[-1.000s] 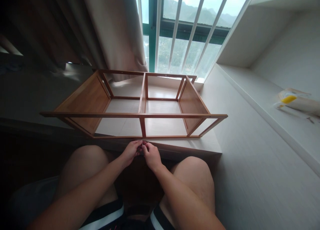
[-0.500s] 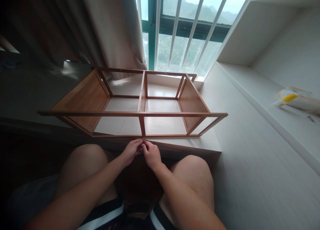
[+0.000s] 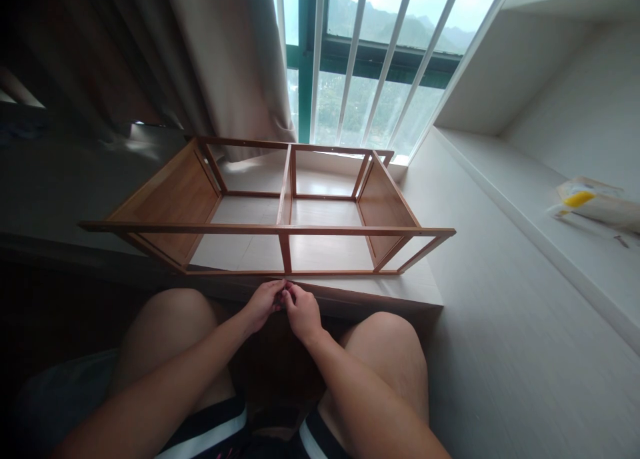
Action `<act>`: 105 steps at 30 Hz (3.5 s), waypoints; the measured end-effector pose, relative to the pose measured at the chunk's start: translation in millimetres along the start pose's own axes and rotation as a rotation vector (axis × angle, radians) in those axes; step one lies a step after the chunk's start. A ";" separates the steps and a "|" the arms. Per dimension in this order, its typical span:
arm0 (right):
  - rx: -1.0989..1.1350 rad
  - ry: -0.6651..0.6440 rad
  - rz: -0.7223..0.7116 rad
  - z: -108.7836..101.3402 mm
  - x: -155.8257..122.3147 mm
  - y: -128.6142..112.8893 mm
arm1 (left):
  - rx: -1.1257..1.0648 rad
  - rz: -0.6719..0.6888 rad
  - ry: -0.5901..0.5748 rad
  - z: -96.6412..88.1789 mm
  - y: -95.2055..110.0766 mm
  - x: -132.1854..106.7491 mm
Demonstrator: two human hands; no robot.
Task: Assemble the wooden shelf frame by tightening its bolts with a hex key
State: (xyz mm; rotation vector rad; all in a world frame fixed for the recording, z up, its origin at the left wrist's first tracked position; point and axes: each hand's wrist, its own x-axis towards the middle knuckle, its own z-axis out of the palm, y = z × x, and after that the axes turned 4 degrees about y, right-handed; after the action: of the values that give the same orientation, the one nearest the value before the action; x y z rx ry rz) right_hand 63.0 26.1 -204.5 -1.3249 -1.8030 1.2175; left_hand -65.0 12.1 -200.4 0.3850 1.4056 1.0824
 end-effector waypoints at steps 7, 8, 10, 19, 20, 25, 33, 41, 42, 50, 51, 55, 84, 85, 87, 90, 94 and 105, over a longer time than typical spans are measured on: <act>0.075 -0.002 0.024 1.3 -0.1 2.2 | -0.002 0.016 -0.030 -1.2 -3.0 1.4; 0.071 -0.007 0.027 1.9 0.1 2.7 | 0.003 0.019 -0.027 -1.4 -3.5 1.8; 0.082 -0.018 0.045 3.1 0.6 3.4 | 0.016 0.025 -0.017 -1.7 -4.3 2.3; 0.141 -0.045 0.069 4.6 0.1 0.3 | 0.045 0.064 -0.001 -2.4 -4.0 1.7; 0.141 -0.046 0.066 4.5 -0.2 -0.3 | 0.050 0.067 0.001 -2.5 -4.1 1.8; 0.160 -0.026 0.053 4.6 0.1 1.3 | 0.134 0.119 0.015 -2.9 -6.2 4.1; 0.263 -0.019 0.173 12.2 9.1 25.0 | 0.196 0.124 0.023 0.2 -5.8 5.2; 0.292 -0.046 0.113 8.7 5.4 13.0 | 0.135 0.083 0.005 -1.4 -1.8 -0.2; 0.269 -0.034 0.084 6.5 4.3 9.6 | 0.116 0.072 -0.004 -1.4 -1.4 -0.9; 0.307 -0.076 0.188 5.8 5.3 12.1 | 0.113 0.051 -0.002 0.1 1.4 -3.2; 0.346 -0.097 0.234 7.3 6.1 14.7 | 0.131 0.072 -0.001 0.5 1.6 -3.4; 0.419 -0.119 0.290 11.3 8.2 21.1 | 0.235 0.201 -0.036 1.9 0.9 -4.1; 0.555 -0.210 0.414 7.4 5.9 12.6 | 0.410 0.217 -0.163 -13.0 6.9 -9.5; 0.560 -0.211 0.413 7.1 6.1 12.6 | 0.413 0.224 -0.156 -14.1 6.0 -8.5; 0.567 -0.214 0.396 6.3 6.5 12.4 | 0.416 0.236 -0.145 -15.2 5.1 -7.4; 0.545 -0.222 0.365 5.3 7.3 12.6 | 0.432 0.246 -0.143 -15.2 5.9 -7.8; 0.485 -0.216 0.327 4.2 8.6 12.9 | 0.469 0.284 -0.133 -15.3 6.7 -8.7; 0.300 -0.139 0.218 -3.7 8.1 13.5 | 0.479 0.310 -0.112 -13.1 -1.5 -0.3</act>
State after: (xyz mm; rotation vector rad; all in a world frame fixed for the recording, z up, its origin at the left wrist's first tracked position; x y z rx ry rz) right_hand 68.9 36.2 -215.8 -1.3128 -1.5184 1.6620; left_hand -76.3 6.3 -204.0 1.0218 1.5297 0.9405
